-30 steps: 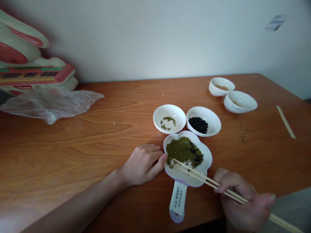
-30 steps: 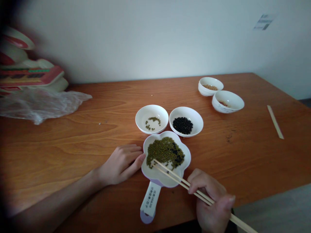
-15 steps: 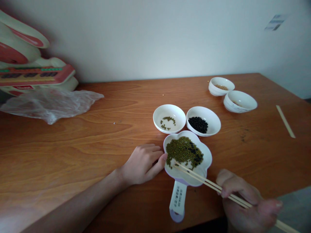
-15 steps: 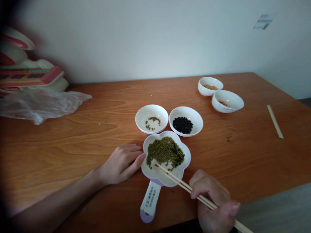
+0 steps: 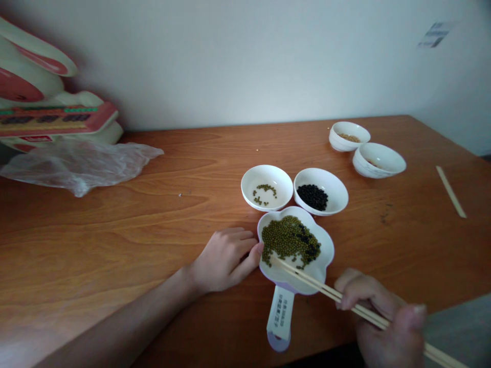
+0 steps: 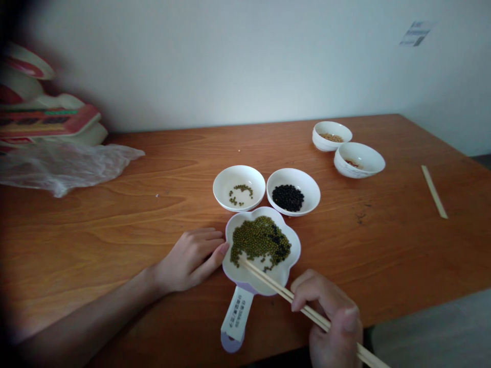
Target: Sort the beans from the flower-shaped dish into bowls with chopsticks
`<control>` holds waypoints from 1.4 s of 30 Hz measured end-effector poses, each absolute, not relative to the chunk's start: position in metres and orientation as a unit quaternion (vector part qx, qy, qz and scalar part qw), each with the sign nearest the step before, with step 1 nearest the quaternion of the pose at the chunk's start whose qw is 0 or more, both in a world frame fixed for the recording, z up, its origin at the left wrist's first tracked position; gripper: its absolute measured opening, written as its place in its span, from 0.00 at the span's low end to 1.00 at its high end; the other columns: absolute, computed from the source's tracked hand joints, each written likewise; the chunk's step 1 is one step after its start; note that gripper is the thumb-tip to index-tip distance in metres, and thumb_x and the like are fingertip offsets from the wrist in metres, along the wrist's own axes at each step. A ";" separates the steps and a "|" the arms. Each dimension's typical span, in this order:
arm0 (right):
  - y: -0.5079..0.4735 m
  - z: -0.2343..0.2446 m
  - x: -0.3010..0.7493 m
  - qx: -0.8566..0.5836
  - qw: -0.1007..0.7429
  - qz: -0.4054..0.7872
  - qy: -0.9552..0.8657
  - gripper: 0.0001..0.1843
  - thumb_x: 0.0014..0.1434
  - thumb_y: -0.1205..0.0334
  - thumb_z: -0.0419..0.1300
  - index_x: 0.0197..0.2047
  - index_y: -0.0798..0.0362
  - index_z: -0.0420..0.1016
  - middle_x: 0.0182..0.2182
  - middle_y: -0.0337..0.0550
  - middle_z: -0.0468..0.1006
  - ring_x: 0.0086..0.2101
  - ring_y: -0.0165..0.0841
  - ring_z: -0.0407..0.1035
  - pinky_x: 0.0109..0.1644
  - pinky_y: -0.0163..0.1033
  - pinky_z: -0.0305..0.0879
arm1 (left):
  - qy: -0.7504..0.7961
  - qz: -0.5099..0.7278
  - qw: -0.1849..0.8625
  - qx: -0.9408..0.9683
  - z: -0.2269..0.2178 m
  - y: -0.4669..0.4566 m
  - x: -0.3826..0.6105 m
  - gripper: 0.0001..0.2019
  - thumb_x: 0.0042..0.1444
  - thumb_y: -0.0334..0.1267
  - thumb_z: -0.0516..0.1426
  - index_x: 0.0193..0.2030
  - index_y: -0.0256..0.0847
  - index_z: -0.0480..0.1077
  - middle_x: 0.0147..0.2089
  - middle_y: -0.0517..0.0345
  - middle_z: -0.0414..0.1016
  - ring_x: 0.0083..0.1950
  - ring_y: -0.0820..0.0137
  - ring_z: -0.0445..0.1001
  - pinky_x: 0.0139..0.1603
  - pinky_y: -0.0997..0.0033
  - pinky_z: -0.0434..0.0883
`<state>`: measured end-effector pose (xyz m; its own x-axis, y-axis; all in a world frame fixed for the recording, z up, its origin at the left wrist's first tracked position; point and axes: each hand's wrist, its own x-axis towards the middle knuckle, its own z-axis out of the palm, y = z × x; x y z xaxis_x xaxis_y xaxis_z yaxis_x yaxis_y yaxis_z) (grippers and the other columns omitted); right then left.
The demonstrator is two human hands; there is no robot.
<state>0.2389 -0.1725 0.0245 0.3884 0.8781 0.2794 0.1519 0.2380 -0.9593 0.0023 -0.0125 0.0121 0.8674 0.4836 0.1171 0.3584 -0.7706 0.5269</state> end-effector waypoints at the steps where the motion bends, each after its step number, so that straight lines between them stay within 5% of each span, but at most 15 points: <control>1: -0.172 0.025 0.239 -0.541 0.634 0.287 -0.473 0.41 0.70 0.31 0.40 0.24 0.51 0.77 0.18 0.43 0.70 0.22 0.33 0.65 0.26 0.40 0.61 | 0.225 0.124 0.253 0.933 0.012 -0.013 0.002 0.22 0.76 0.42 0.41 0.31 0.39 0.65 0.32 0.57 0.72 0.34 0.70 0.67 0.38 0.67 0.63; 8: -0.175 0.024 0.245 -0.542 0.606 0.313 -0.490 0.46 0.66 0.25 0.36 0.25 0.51 0.79 0.19 0.44 0.71 0.23 0.35 0.67 0.26 0.41 0.63 | 0.225 0.128 0.248 0.934 0.013 -0.013 0.002 0.23 0.76 0.41 0.42 0.31 0.39 0.66 0.32 0.56 0.73 0.34 0.70 0.67 0.38 0.68 0.64; 22: -0.176 0.012 0.236 -0.535 0.616 0.271 -0.511 0.33 0.75 0.47 0.42 0.28 0.50 0.80 0.23 0.44 0.76 0.26 0.36 0.72 0.29 0.42 0.65 | 0.224 0.132 0.243 0.934 0.012 -0.012 0.003 0.22 0.76 0.41 0.42 0.31 0.39 0.66 0.31 0.56 0.73 0.34 0.70 0.67 0.37 0.68 0.63; 42: -0.174 0.016 0.243 -0.543 0.654 0.236 -0.471 0.35 0.74 0.46 0.45 0.24 0.52 0.79 0.18 0.45 0.73 0.24 0.35 0.70 0.28 0.41 0.63 | 0.228 0.125 0.253 0.932 0.012 -0.013 0.003 0.23 0.77 0.42 0.41 0.31 0.39 0.66 0.33 0.57 0.73 0.34 0.70 0.67 0.38 0.68 0.63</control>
<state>0.2428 -0.1741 0.0165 0.4459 0.8199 0.3591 0.2030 0.2981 -0.9327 0.0032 -0.0126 0.0119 0.8647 0.4885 0.1168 0.3626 -0.7680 0.5279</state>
